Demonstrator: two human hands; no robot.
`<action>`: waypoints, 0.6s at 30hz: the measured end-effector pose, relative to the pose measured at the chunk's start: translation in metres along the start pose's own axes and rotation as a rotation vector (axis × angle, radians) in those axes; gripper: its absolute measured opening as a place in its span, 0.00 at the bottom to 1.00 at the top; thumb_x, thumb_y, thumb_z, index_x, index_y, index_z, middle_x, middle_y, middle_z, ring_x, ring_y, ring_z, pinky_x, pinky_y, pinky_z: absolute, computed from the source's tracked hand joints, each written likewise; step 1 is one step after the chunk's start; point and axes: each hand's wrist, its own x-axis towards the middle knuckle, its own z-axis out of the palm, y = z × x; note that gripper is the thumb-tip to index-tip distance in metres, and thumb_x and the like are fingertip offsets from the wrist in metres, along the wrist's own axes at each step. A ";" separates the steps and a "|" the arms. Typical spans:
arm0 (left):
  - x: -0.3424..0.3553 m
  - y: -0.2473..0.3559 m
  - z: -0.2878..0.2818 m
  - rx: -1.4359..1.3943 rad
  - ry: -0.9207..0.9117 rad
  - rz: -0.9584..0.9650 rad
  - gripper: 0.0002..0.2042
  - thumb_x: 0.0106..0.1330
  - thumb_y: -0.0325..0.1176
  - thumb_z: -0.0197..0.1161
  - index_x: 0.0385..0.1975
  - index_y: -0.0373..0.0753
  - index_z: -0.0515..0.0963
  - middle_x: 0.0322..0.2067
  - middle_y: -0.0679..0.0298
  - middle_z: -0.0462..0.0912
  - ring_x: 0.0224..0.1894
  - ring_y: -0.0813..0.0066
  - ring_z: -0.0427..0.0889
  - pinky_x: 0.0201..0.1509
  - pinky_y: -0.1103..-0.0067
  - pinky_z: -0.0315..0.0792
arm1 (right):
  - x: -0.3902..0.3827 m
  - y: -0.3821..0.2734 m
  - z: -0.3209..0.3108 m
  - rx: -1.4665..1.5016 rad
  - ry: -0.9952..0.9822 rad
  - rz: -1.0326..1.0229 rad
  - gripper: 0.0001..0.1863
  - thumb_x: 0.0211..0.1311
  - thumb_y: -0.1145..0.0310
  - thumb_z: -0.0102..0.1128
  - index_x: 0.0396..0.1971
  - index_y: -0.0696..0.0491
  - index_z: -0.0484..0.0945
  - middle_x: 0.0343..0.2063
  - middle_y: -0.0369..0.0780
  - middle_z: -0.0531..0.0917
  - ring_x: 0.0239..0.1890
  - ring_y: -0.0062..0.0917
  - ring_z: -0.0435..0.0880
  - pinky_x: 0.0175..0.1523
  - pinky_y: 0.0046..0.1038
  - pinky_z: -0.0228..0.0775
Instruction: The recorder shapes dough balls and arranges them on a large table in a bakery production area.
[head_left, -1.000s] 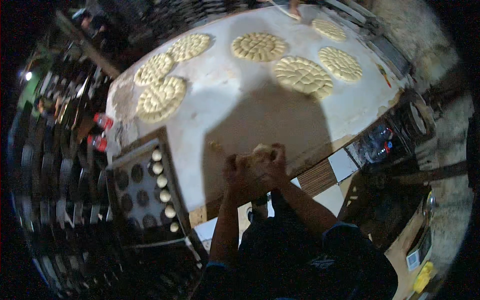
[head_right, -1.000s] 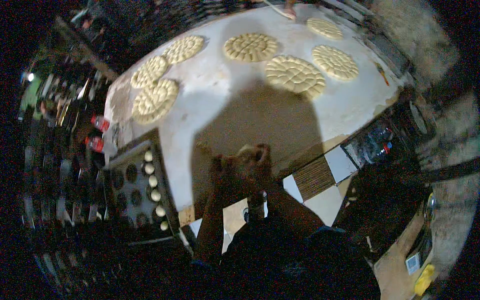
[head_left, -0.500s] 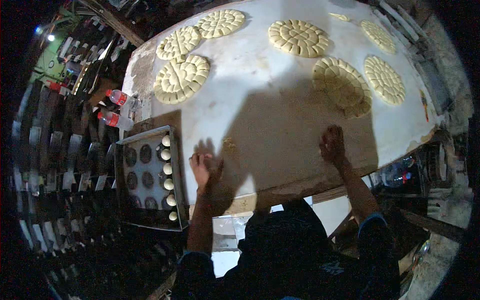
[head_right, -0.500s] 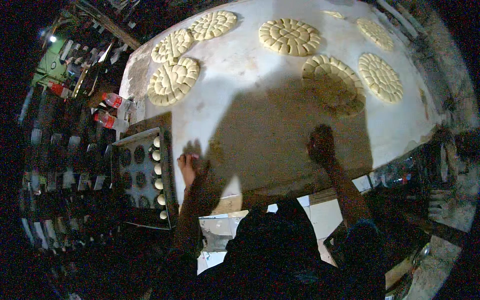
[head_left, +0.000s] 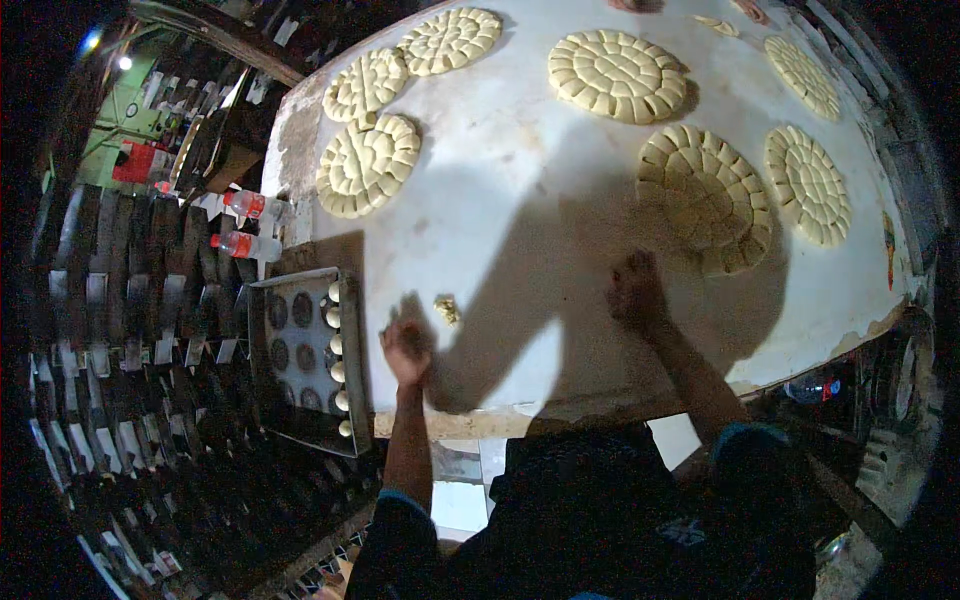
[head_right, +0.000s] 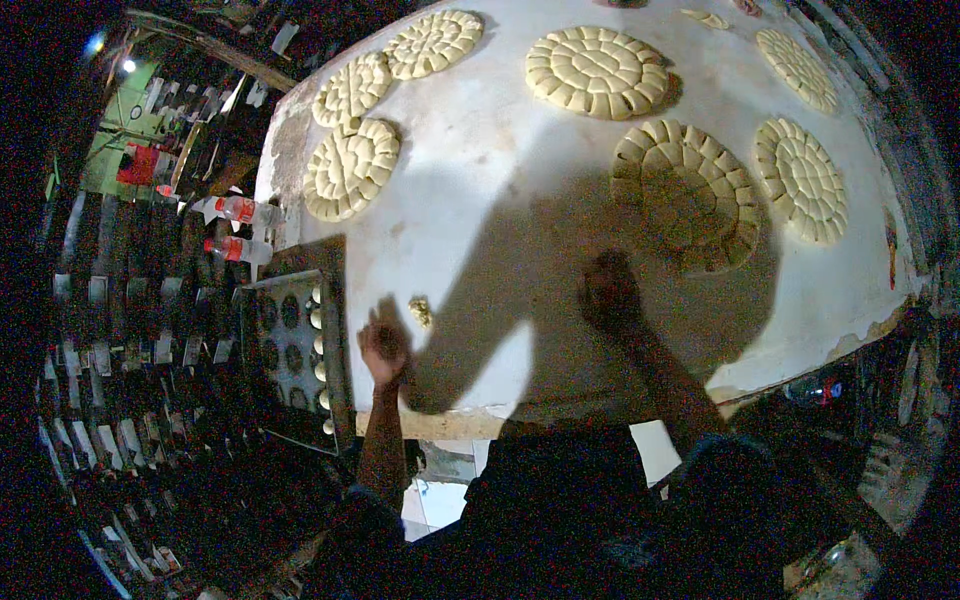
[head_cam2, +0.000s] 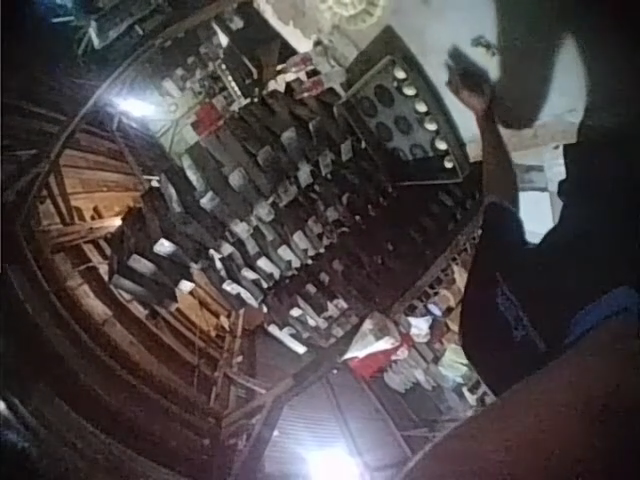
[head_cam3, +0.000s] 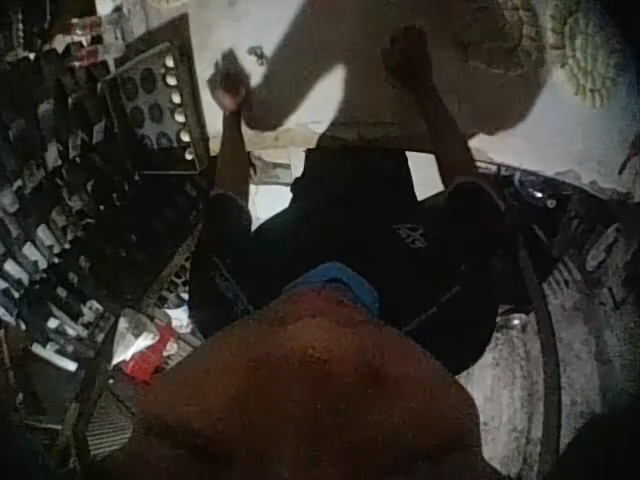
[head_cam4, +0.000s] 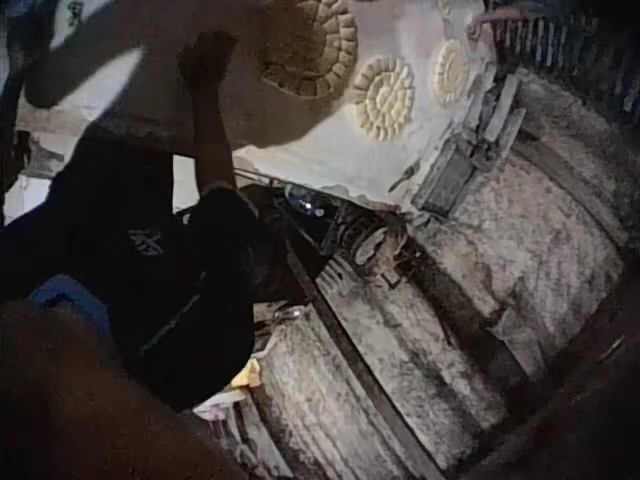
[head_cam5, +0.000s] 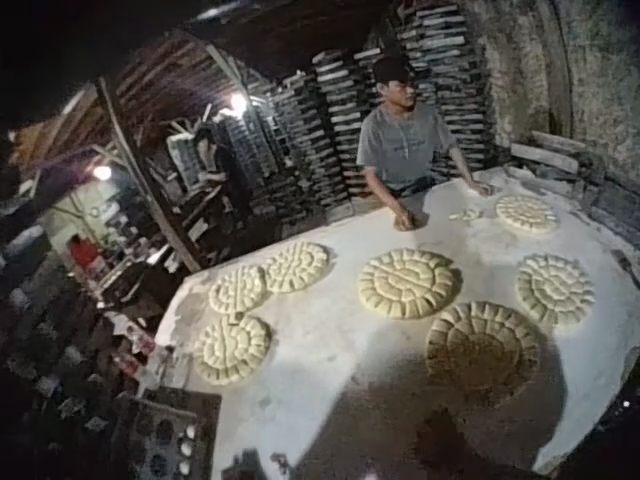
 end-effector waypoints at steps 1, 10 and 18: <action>-0.003 -0.014 0.012 -0.161 0.057 -0.149 0.14 0.49 0.31 0.60 0.36 0.35 0.73 0.31 0.57 0.77 0.36 0.59 0.73 0.45 0.71 0.67 | 0.018 -0.015 0.022 0.027 0.069 -0.065 0.16 0.48 0.66 0.55 0.33 0.62 0.70 0.36 0.56 0.70 0.45 0.53 0.67 0.60 0.51 0.53; -0.103 -0.021 -0.009 -1.542 0.031 -0.827 0.16 0.55 0.33 0.58 0.42 0.34 0.71 0.43 0.58 0.76 0.44 0.61 0.75 0.52 0.69 0.69 | -0.028 0.018 0.005 0.066 -0.043 -0.073 0.15 0.50 0.65 0.56 0.32 0.62 0.68 0.32 0.52 0.71 0.40 0.48 0.71 0.56 0.49 0.57; -0.005 0.028 0.001 -0.549 0.101 -0.161 0.14 0.54 0.22 0.56 0.42 0.40 0.75 0.33 0.58 0.78 0.36 0.63 0.77 0.43 0.75 0.71 | 0.005 -0.032 0.073 -0.251 0.383 0.178 0.14 0.60 0.65 0.50 0.39 0.61 0.71 0.38 0.49 0.73 0.44 0.43 0.70 0.57 0.44 0.54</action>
